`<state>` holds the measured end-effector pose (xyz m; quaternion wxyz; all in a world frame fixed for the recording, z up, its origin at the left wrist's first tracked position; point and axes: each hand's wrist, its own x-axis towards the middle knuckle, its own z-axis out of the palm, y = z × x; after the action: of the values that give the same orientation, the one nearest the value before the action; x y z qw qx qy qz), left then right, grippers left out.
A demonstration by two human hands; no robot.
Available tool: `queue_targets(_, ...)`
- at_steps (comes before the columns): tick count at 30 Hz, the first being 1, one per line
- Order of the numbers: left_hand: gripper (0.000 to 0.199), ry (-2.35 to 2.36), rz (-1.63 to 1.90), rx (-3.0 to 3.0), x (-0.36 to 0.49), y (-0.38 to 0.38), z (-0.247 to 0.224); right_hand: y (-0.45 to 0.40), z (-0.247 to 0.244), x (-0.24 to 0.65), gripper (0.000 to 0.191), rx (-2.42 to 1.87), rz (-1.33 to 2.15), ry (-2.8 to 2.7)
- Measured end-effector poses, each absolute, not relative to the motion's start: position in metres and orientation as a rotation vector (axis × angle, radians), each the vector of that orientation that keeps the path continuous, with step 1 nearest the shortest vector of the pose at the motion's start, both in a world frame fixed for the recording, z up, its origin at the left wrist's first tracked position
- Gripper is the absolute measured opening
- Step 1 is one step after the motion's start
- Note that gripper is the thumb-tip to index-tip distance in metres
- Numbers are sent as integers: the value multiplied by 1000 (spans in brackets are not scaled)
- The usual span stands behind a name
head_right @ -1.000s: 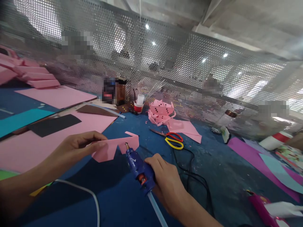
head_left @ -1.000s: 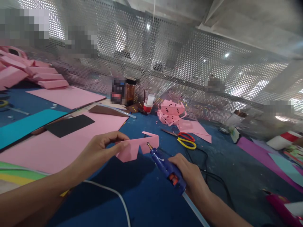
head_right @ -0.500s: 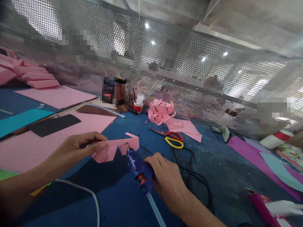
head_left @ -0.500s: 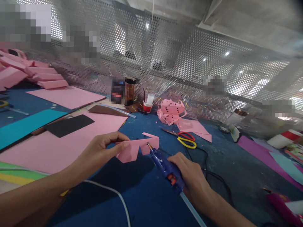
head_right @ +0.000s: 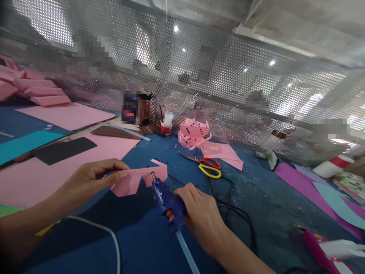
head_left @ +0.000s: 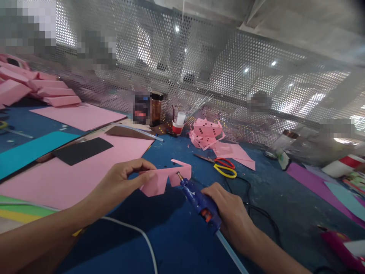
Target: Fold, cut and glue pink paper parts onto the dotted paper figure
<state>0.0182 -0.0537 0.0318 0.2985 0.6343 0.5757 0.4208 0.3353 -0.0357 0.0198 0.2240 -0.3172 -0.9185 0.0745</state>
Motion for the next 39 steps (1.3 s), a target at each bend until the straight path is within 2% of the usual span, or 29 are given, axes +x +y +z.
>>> queue_targets(9,30,1539,1124,1700,18,-53,34,-37,19,336,17,-841,232,-2481)
queue_targets(20,31,1539,1149,1666,16,-52,35,-35,16,335,37,-968,350,-2473)
queue_targets(29,33,1559,1152,1652,12,-51,39,-29,8,337,38,-964,299,-2387)
queue_targets(33,29,1509,1168,1592,12,-53,42,-23,-1,339,34,-947,304,-2366)
queue_targets(39,20,1458,1276,1519,7,-49,48,-26,8,334,15,-964,405,-2283)
